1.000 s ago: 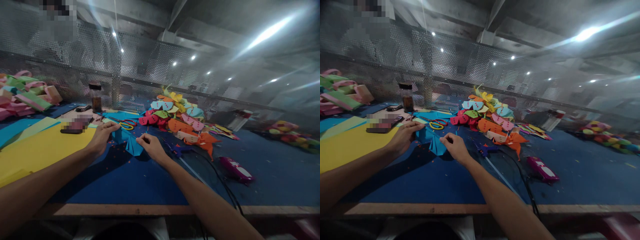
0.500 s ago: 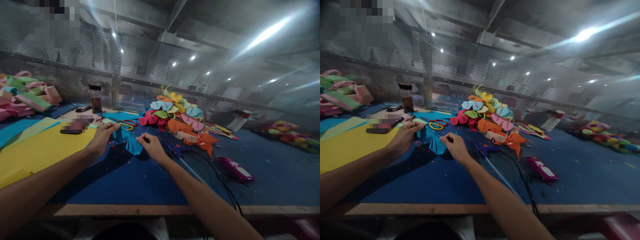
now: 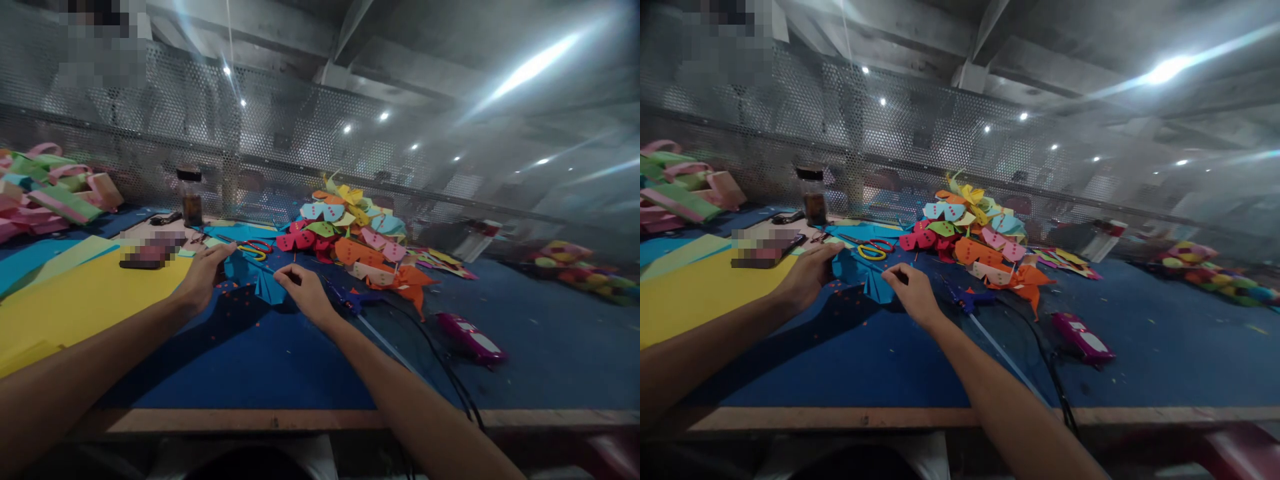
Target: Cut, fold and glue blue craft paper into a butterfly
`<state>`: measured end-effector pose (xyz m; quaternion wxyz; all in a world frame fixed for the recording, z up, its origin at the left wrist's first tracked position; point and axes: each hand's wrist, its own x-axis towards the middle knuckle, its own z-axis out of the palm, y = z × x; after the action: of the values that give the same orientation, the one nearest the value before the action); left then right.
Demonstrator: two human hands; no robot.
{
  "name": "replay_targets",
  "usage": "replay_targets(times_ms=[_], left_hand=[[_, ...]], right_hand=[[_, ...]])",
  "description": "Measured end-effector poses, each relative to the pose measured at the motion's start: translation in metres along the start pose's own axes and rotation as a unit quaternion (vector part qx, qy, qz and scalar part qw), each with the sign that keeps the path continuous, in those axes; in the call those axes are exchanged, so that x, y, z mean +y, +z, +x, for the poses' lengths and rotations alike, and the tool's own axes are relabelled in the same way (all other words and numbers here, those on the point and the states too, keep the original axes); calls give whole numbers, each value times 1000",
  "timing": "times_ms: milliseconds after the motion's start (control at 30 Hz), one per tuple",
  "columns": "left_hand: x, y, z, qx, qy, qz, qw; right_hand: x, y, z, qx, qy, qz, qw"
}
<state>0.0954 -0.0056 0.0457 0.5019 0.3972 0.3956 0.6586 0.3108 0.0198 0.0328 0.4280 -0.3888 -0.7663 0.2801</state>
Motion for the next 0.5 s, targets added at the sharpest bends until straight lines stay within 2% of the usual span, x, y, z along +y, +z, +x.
replay_targets(times_ms=[300,500], left_hand=[[4,3,0,-38,-61,-17,997],[10,2,-4,-86,-154,-1,984]], right_hand=[[1,-3,1,34,-54,-36,997],[-5,-7,-1,46,-121,-84,988]])
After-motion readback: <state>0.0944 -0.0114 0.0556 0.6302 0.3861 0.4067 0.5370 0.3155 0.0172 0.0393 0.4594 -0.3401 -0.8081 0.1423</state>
